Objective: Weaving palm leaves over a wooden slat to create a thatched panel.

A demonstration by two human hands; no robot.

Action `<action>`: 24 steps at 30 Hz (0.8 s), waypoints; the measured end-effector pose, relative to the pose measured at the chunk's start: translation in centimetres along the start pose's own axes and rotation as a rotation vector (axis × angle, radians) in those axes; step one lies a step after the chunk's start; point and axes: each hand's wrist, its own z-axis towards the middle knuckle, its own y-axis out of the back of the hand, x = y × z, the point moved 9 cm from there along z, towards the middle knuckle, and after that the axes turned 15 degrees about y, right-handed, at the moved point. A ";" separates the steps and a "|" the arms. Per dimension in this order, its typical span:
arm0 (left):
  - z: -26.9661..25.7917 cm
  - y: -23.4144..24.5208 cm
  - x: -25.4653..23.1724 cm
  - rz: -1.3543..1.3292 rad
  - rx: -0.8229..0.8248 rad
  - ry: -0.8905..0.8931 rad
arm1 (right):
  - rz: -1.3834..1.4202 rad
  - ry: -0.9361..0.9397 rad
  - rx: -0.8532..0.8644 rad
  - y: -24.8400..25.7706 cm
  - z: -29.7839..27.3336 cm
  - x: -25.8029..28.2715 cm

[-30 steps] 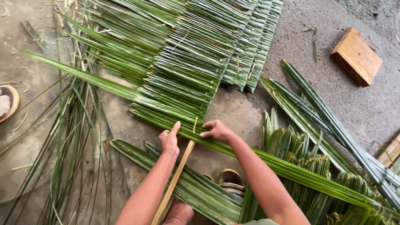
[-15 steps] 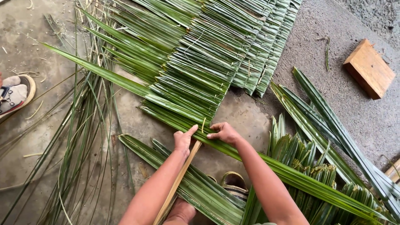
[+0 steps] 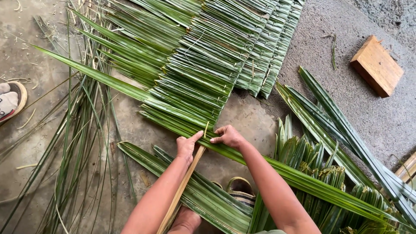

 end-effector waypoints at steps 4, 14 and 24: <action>1.0 0.1 0.3 -0.018 0.007 -0.001 | 0.002 0.000 -0.012 0.3 -0.3 0.5; -1.7 -0.3 -0.8 -0.023 -0.055 -0.063 | -0.254 0.038 -0.090 1.5 -1.9 2.3; -1.5 -0.1 -0.8 0.044 -0.083 -0.113 | -0.238 0.275 -0.366 -0.9 -10.7 7.0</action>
